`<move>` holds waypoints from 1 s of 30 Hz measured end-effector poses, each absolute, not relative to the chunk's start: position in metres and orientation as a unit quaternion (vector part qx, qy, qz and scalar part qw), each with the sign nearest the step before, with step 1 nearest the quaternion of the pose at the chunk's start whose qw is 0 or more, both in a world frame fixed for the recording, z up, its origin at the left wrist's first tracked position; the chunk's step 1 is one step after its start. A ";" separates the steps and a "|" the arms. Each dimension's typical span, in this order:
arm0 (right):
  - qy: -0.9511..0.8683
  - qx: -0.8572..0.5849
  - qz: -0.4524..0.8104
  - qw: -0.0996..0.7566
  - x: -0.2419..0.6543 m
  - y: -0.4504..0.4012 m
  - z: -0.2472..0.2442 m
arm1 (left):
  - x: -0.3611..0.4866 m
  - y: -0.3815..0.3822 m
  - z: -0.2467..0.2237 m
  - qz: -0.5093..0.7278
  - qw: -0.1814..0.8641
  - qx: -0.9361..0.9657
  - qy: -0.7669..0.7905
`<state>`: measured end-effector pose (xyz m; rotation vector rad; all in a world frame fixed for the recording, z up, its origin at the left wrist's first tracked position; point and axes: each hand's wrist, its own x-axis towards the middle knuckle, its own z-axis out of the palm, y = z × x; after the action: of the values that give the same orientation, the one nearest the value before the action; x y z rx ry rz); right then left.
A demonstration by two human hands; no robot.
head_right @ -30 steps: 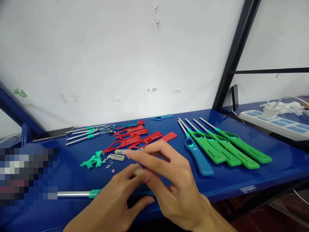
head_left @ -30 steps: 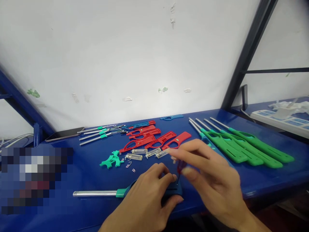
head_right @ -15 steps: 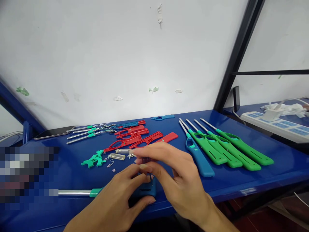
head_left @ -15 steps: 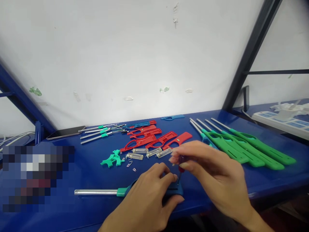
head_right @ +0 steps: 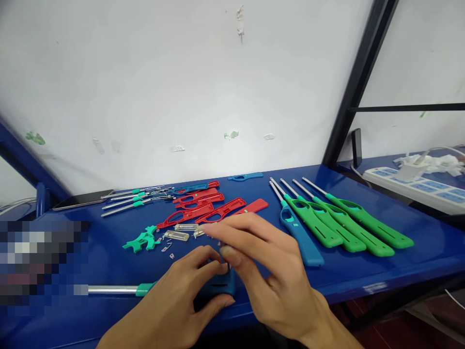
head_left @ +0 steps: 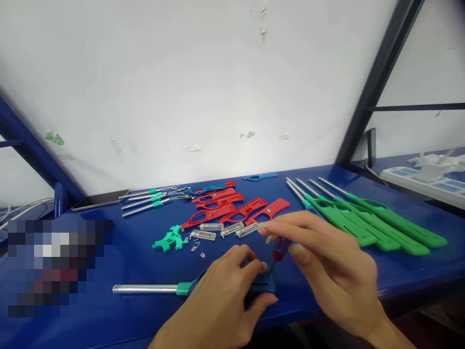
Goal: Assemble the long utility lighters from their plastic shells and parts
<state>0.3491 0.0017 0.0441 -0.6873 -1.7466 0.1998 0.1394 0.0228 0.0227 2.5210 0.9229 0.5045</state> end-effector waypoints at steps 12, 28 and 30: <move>-0.739 -0.295 0.147 0.588 0.345 0.001 0.046 | 0.141 0.025 0.024 0.181 0.204 0.903 0.332; -0.716 -0.354 0.101 0.593 0.346 -0.001 0.049 | 0.142 0.025 0.027 0.174 0.207 0.901 0.340; -0.732 -0.361 0.117 0.566 0.347 0.000 0.049 | 0.142 0.025 0.026 0.174 0.205 0.901 0.340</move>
<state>0.3469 -0.0004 0.0487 -0.8479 -1.7201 0.2744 0.1416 0.0246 0.0260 2.5124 0.9469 0.4863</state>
